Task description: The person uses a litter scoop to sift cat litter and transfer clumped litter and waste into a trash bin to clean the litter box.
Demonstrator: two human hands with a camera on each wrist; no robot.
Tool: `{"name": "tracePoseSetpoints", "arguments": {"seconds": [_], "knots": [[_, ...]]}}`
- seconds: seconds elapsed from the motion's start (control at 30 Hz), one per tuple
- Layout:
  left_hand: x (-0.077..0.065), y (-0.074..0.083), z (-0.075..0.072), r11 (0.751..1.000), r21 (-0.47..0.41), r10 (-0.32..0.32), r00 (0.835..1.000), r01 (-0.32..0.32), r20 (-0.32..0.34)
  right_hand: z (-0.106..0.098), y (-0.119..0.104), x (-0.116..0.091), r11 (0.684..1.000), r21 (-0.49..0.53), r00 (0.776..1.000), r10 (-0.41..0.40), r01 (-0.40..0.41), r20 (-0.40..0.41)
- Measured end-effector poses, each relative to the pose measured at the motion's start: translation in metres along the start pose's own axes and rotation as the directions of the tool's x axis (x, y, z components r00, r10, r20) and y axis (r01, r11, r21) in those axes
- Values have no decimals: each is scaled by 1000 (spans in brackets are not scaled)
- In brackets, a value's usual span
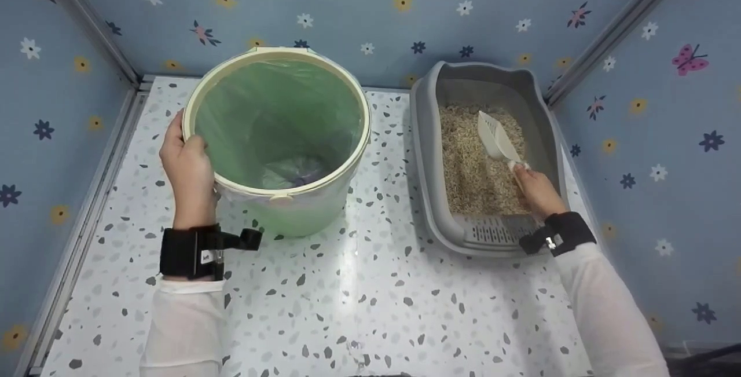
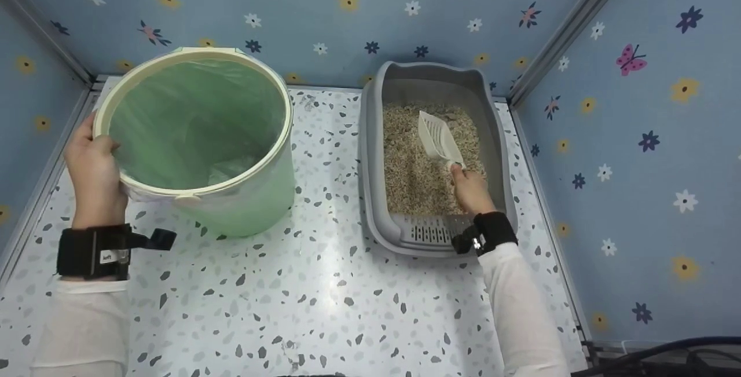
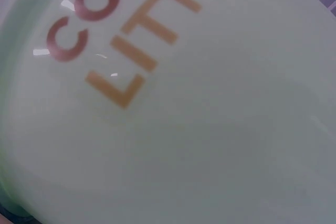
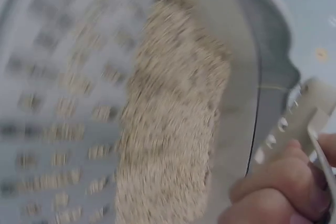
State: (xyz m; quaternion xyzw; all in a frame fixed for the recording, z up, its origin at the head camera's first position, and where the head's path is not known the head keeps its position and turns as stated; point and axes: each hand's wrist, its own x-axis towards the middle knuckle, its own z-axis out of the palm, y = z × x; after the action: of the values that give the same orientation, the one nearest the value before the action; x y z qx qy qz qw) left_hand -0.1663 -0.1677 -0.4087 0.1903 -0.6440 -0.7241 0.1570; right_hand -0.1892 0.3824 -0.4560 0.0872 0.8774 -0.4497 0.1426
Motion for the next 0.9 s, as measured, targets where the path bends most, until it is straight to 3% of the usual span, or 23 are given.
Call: {"name": "tracePoseSetpoints", "arguments": {"seconds": [0.1,0.2,0.3,0.4,0.47,0.5,0.63,0.77,0.9], "knots": [[1,1,0,1000,-16,-7,1000,7,0,-2,-1,-1,971,223,989,62,-91,134],[2,1,1,1000,-10,-4,1000,4,-14,-4,-4,-1,956,259,978,87,-136,190],[2,2,1,1000,-4,3,1000,-3,-25,-5,-12,-8,962,229,975,103,-148,195],[2,3,2,1000,-5,3,1000,-3,-28,-8,-12,-9,984,133,986,106,-122,127],[3,3,2,1000,-12,-5,1000,5,-28,-10,-7,-8,998,-52,998,45,-43,35],[3,4,3,1000,-10,-10,1000,10,-29,-11,-3,-6,988,-156,1000,10,-12,-10],[4,3,2,1000,1,-31,999,31,-34,-13,3,-4,854,-520,979,-132,30,-159],[4,2,3,1000,1,-31,999,31,-31,-10,4,-6,804,-595,959,-181,16,-219],[3,2,4,1000,1,-28,999,28,-30,-8,1,-10,779,-627,937,-231,16,-262]]}}
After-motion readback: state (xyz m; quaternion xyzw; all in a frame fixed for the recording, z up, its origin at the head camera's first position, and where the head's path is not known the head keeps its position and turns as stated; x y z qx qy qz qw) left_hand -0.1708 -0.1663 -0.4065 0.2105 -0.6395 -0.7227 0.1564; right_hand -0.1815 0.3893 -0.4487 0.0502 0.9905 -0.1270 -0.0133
